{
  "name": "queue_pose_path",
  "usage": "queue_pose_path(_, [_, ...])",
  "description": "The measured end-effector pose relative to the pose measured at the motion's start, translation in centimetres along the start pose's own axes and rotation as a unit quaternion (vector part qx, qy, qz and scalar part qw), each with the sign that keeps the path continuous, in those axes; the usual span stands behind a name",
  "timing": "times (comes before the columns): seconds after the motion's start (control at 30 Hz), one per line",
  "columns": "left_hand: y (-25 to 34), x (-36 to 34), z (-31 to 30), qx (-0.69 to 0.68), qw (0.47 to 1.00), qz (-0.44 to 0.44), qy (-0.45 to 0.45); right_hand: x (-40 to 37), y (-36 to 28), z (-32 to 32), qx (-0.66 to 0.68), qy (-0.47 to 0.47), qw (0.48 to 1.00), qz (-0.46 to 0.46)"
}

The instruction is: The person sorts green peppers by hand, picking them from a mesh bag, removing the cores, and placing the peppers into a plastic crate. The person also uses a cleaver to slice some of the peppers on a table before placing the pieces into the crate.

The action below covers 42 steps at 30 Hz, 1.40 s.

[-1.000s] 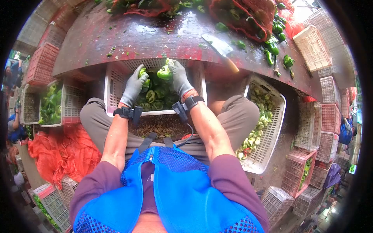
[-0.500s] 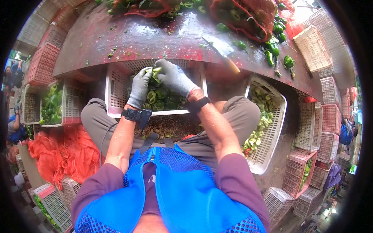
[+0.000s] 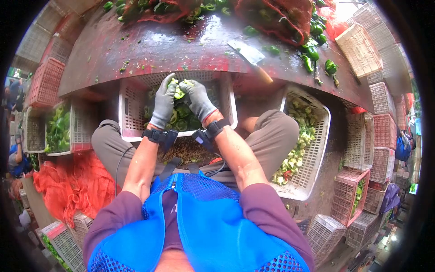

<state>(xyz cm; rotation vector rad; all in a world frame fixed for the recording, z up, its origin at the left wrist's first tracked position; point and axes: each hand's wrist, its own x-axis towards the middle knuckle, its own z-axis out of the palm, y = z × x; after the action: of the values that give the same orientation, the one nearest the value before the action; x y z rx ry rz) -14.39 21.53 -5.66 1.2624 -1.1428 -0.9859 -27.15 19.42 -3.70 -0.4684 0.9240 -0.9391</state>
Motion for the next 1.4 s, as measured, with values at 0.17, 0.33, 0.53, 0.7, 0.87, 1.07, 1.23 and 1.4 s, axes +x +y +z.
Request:
queue_pose_path(0.17, [3.2, 0.4, -0.7, -0.069, 0.995, -0.034, -0.067, -0.7, 1.0, -1.3, 0.082, -0.159, 0.981, -0.073])
queue_pose_path(0.33, [3.9, 1.2, -0.5, -0.093, 0.984, -0.042, -0.144, -2.2, 1.0, -2.5, -0.034, -0.167, 0.967, -0.191])
queue_pose_path(0.53, [4.1, 0.7, 1.2, -0.202, 0.969, -0.034, -0.135, -3.2, 0.8, -2.8, -0.062, -0.147, 0.963, -0.216])
queue_pose_path(0.7, [4.5, 1.1, 1.8, -0.265, 0.954, -0.068, -0.123, -1.9, -0.6, -4.3, 0.284, -0.242, 0.926, -0.064])
queue_pose_path(0.87, [-1.0, 3.0, -0.8, 0.093, 0.991, 0.018, -0.092, -8.9, -14.0, -7.1, -0.025, -0.017, 0.961, -0.276])
queue_pose_path(1.07, [-4.6, 2.1, 0.2, 0.42, 0.878, -0.083, -0.214, -9.4, -24.4, -24.4, -0.647, 0.375, 0.645, -0.158])
queue_pose_path(1.23, [-7.8, 1.3, 1.2, 0.406, 0.879, -0.097, -0.229, -5.2, -25.4, -23.7, -0.779, 0.24, 0.544, -0.199])
queue_pose_path(1.4, [-7.2, 0.9, 2.2, 0.266, 0.928, -0.082, -0.249, 8.4, -27.6, -14.2, -0.786, 0.152, 0.564, -0.204])
